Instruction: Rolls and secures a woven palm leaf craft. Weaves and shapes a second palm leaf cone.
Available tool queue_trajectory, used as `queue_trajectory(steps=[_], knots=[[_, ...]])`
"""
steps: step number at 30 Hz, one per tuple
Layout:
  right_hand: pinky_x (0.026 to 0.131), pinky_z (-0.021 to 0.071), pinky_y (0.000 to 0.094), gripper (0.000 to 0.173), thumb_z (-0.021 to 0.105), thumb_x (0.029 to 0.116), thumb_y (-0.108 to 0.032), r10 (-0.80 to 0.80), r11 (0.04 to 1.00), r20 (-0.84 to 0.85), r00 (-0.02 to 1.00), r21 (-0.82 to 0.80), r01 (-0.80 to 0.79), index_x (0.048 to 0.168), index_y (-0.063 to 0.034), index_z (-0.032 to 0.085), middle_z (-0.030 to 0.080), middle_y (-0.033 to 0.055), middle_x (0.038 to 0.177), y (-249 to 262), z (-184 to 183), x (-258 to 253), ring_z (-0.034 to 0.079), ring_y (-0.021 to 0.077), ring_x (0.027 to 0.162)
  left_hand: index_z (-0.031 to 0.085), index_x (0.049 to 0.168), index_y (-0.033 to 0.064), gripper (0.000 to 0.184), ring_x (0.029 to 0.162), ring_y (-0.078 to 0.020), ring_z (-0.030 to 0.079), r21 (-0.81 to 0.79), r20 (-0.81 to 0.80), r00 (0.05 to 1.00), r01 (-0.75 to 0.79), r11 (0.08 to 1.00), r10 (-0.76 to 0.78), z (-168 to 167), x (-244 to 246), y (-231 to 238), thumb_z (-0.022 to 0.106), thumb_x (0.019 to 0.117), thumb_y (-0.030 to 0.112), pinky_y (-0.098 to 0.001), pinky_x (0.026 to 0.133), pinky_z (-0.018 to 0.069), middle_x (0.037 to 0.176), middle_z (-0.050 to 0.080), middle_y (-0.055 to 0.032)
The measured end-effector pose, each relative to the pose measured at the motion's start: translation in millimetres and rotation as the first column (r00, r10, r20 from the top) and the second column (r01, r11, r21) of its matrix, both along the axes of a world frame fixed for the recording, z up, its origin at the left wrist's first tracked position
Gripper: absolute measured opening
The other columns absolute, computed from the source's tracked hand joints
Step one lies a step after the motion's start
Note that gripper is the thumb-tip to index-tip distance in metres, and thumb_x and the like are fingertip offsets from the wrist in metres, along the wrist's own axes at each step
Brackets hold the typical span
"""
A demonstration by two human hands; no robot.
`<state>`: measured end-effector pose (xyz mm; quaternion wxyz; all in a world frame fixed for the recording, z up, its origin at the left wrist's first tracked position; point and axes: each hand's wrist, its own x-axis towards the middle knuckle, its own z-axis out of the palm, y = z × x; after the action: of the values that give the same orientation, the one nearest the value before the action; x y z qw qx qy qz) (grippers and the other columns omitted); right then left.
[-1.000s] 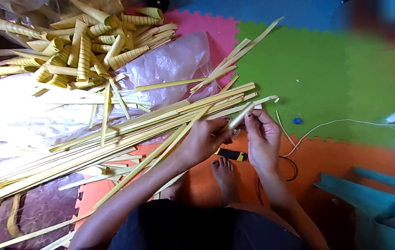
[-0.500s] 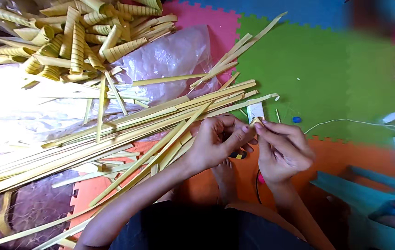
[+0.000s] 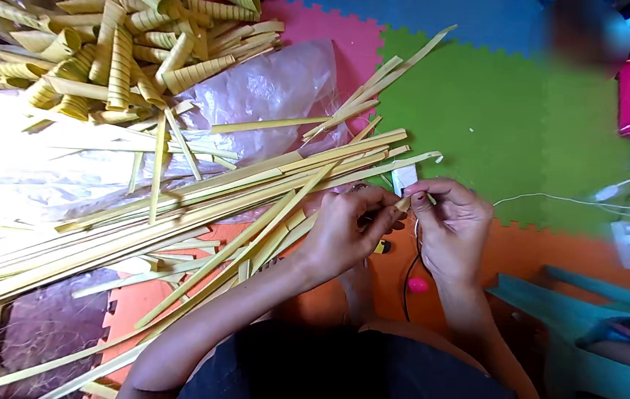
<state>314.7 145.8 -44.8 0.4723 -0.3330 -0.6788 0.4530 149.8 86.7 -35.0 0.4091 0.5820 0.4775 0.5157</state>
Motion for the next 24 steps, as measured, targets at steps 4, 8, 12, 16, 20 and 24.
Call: queue_trajectory(steps=[4, 8, 12, 16, 20, 24], knots=[[0.083, 0.0639, 0.0303, 0.021, 0.082, 0.0828, -0.003, -0.013, 1.0, -0.037, 0.999, 0.009, 0.014, 0.101, -0.012, 0.076, 0.077, -0.0018, 0.101, -8, -6, 1, 0.074, 0.0117, 0.093, 0.067, 0.102, -0.0016, 0.007, 0.067, -0.0057, 0.069, -0.063, 0.021, 0.999, -0.042, 0.997, 0.044, 0, -3, 0, 0.062, 0.0993, 0.002, -0.0221, 0.062, 0.061, 0.08, 0.071, -0.0044], [0.082, 0.0624, 0.0258, 0.008, 0.072, 0.0882, 0.004, -0.192, 0.873, 0.143, 0.971, 0.477, 0.103, 0.092, -0.0009, 0.077, 0.077, 0.0081, 0.102, -18, -10, 1, 0.074, 0.0134, 0.096, 0.068, 0.088, -0.0002, 0.024, 0.058, -0.0073, 0.068, -0.211, 0.038, 0.998, -0.04, 0.977, 0.049, 4, -7, 3, 0.055, 0.1049, 0.01, -0.0241, 0.055, 0.0599, 0.069, 0.069, -0.0039], [0.091, 0.0591, 0.0265, 0.015, 0.066, 0.0895, 0.01, -0.222, 0.781, 0.269, 0.937, 0.625, 0.006, 0.096, 0.0026, 0.077, 0.075, 0.0141, 0.107, -18, -12, 3, 0.073, 0.017, 0.103, 0.069, 0.097, -0.0009, 0.014, 0.06, -0.0041, 0.064, -0.229, 0.127, 0.991, 0.063, 0.971, -0.035, 12, -17, 1, 0.057, 0.1022, 0.005, -0.0186, 0.055, 0.0552, 0.073, 0.069, -0.0028], [0.087, 0.0601, 0.0234, 0.019, 0.064, 0.0925, 0.007, -0.115, 0.914, 0.302, 0.946, 0.406, -0.019, 0.104, 0.0015, 0.078, 0.076, 0.0106, 0.111, -14, -2, 9, 0.073, 0.012, 0.102, 0.067, 0.108, -0.0021, 0.01, 0.072, -0.0077, 0.073, -0.244, 0.089, 0.993, 0.096, 0.965, -0.076, 12, -17, 0, 0.063, 0.0985, 0.001, -0.023, 0.068, 0.0623, 0.086, 0.075, -0.0056], [0.074, 0.0594, 0.0205, 0.026, 0.061, 0.0964, -0.002, 0.124, 0.985, 0.154, 0.98, -0.141, -0.102, 0.12, -0.0046, 0.072, 0.072, -0.0018, 0.108, -2, 3, 14, 0.068, 0.0038, 0.085, 0.068, 0.095, -0.0002, 0.011, 0.061, -0.0073, 0.069, -0.211, -0.155, 0.987, -0.002, 0.978, -0.031, 7, -6, 0, 0.063, 0.101, 0.007, -0.0232, 0.06, 0.0611, 0.073, 0.07, -0.0044], [0.069, 0.0545, 0.0148, 0.013, 0.063, 0.0954, -0.001, -0.005, 0.994, 0.12, 0.993, -0.108, 0.018, 0.096, -0.0129, 0.065, 0.066, -0.0096, 0.09, -8, -10, 3, 0.062, -0.0029, 0.077, 0.069, 0.098, 0.0002, 0.012, 0.065, -0.0073, 0.069, -0.14, -0.221, 0.974, 0.008, 0.99, -0.039, -3, 4, 0, 0.06, 0.1021, 0.007, -0.0228, 0.064, 0.0599, 0.076, 0.071, -0.0044]])
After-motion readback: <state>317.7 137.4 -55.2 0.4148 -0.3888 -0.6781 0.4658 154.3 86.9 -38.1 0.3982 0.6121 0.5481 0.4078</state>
